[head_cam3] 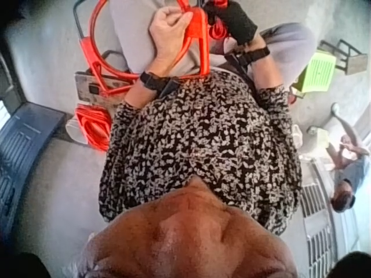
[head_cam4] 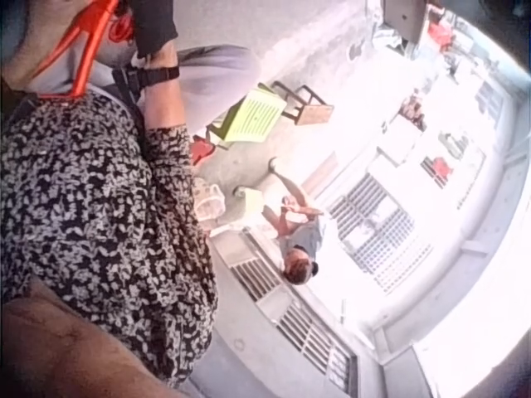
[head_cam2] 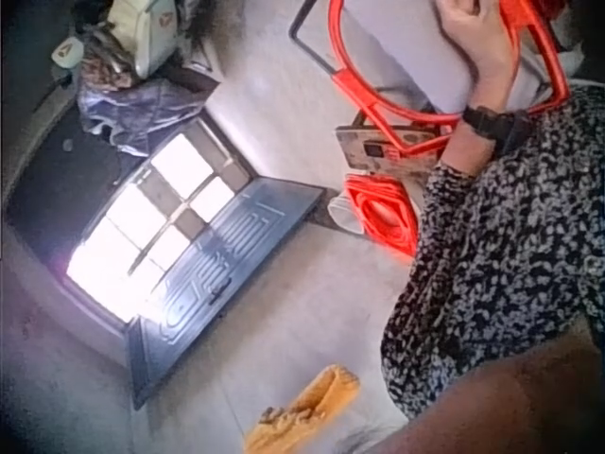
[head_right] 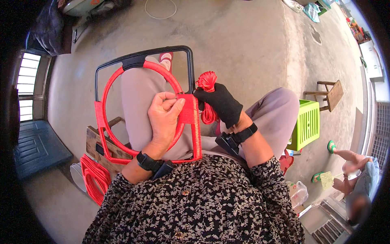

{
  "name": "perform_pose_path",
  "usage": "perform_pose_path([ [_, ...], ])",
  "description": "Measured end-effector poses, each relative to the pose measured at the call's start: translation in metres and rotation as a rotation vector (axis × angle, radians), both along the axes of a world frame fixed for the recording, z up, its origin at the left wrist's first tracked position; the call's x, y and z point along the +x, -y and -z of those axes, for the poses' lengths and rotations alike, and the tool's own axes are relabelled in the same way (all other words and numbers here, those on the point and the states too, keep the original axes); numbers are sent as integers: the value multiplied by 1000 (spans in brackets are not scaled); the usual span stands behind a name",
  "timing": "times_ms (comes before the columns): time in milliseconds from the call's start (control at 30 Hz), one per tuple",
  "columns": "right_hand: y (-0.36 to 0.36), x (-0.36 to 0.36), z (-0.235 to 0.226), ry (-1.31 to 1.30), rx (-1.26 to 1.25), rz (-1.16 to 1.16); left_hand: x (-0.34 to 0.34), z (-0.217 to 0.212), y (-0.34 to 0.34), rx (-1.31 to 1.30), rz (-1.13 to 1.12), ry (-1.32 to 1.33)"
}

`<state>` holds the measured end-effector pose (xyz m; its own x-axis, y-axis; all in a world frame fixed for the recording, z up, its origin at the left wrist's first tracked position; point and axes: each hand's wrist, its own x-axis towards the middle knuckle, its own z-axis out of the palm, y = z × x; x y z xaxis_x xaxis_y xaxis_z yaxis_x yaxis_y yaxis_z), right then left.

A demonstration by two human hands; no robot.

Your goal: The person is wrapping a red plastic cord around the perimeter of a circular red and black frame, likely as part of furniture or object manufacturing.

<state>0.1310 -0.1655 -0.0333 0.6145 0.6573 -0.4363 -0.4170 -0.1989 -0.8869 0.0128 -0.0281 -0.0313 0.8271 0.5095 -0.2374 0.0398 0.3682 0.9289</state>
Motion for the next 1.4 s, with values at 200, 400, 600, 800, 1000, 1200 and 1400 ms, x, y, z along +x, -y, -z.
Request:
perform_pose_path([
  [200, -2, -8, 0, 44, 33, 91, 1, -5, 1, 0, -13, 49],
  [400, 1, -3, 4, 17, 1, 23, 2, -5, 1, 74, -16, 55],
  [600, -2, -6, 5, 67, 52, 78, 2, -7, 1, 89, -23, 54],
  [800, 0, -4, 8, 50, 31, 52, 5, 11, -10, 231, 99, 43],
  [1000, 1, -2, 0, 113, 8, 33, 2, 10, -11, 253, 86, 30],
  [1200, 2, -2, -2, 83, 20, 23, 7, 2, -8, 398, 24, 25],
  [1400, -1, -8, -14, 35, 7, 138, 15, 11, -18, 806, 34, 23],
])
